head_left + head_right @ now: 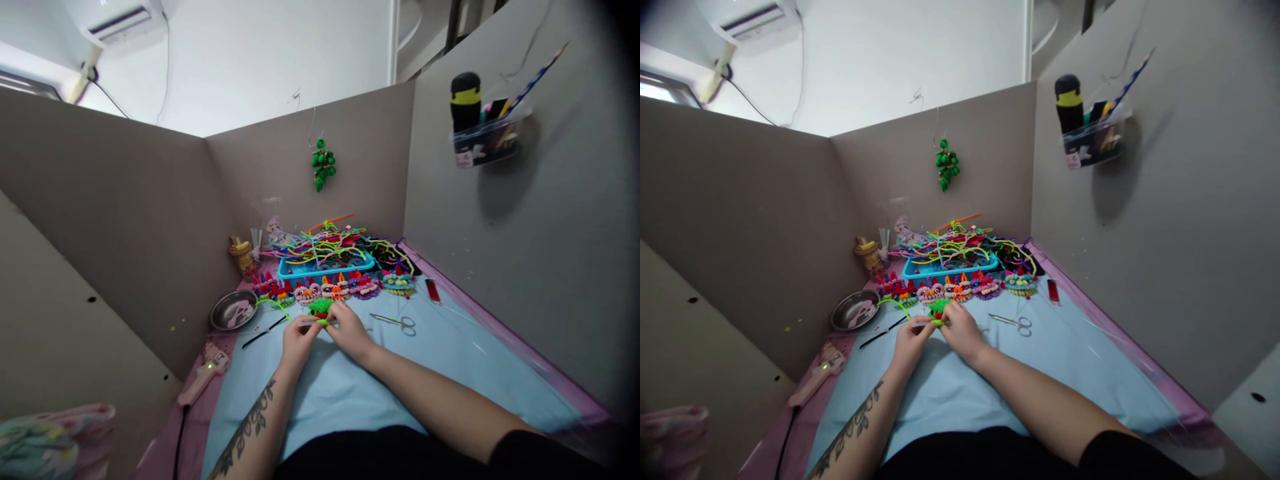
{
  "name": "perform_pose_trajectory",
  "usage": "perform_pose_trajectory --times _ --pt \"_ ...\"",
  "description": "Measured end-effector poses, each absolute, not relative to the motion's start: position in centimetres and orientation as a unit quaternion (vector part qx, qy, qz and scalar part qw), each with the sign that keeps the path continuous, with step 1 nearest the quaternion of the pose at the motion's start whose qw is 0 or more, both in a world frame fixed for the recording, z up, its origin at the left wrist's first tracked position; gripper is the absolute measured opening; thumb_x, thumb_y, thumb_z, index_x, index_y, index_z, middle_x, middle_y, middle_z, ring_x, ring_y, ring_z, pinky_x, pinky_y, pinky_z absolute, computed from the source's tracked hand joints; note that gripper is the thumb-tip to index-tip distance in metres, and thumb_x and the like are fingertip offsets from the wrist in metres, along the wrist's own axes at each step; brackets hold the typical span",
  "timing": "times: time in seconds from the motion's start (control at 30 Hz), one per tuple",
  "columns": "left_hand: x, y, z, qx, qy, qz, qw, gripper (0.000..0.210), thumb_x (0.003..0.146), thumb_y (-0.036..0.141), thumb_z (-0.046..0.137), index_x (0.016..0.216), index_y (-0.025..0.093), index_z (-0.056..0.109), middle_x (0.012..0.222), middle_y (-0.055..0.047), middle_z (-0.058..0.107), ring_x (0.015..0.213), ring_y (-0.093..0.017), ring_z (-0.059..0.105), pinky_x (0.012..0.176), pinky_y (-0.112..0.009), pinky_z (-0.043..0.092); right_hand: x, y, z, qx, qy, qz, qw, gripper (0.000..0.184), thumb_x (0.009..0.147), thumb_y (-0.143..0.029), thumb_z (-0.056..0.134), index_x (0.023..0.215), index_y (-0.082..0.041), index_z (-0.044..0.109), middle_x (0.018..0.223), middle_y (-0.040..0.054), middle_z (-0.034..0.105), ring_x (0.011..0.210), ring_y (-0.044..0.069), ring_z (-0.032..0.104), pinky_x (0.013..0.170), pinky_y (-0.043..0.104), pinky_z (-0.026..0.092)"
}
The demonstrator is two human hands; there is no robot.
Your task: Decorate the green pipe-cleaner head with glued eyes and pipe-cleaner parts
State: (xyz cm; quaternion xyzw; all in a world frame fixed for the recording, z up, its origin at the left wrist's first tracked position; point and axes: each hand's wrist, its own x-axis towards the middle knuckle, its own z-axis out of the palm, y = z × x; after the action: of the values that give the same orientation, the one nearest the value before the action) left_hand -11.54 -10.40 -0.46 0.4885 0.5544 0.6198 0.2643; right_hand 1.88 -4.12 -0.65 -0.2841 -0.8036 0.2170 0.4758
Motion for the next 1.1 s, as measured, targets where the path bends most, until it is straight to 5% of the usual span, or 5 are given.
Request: perform_pose_trajectory --times 0.3,0.67,1.1 --pt "-11.85 -10.45 -0.2 0.484 0.537 0.65 0.234 0.013 0.067 0.027 0.065 0.076 0.016 0.067 0.076 -0.004 0.066 0.073 -0.017 0.06 0.07 -0.028 0.045 2.03 -4.4 -0.33 -0.226 -0.826 0.268 0.442 0.022 0.076 -0.016 0.06 0.097 -0.021 0.061 0.093 0.0047 0.058 0.088 0.019 0.054 0.078 0.032 0.043" --pt "-11.98 -10.32 -0.49 0.484 0.529 0.643 0.271 0.017 0.067 0.028 0.067 0.078 0.015 0.066 0.086 -0.006 0.068 0.075 -0.017 0.06 0.07 -0.028 0.046 2.07 -4.22 -0.37 -0.245 -0.82 0.259 0.447 0.014 0.087 -0.019 0.047 0.08 -0.02 0.06 0.081 0.0036 0.058 0.078 0.017 0.055 0.07 0.029 0.043" --pt "-11.8 -10.7 -0.03 0.487 0.547 0.634 0.25 0.016 0.066 0.029 0.069 0.075 0.016 0.069 0.072 -0.004 0.068 0.069 -0.017 0.06 0.068 -0.029 0.047 2.22 -4.24 -0.37 -0.253 -0.797 0.252 0.487 0.014 0.086 -0.02 0.047 0.079 -0.02 0.059 0.079 0.0032 0.057 0.075 0.016 0.055 0.067 0.028 0.043"
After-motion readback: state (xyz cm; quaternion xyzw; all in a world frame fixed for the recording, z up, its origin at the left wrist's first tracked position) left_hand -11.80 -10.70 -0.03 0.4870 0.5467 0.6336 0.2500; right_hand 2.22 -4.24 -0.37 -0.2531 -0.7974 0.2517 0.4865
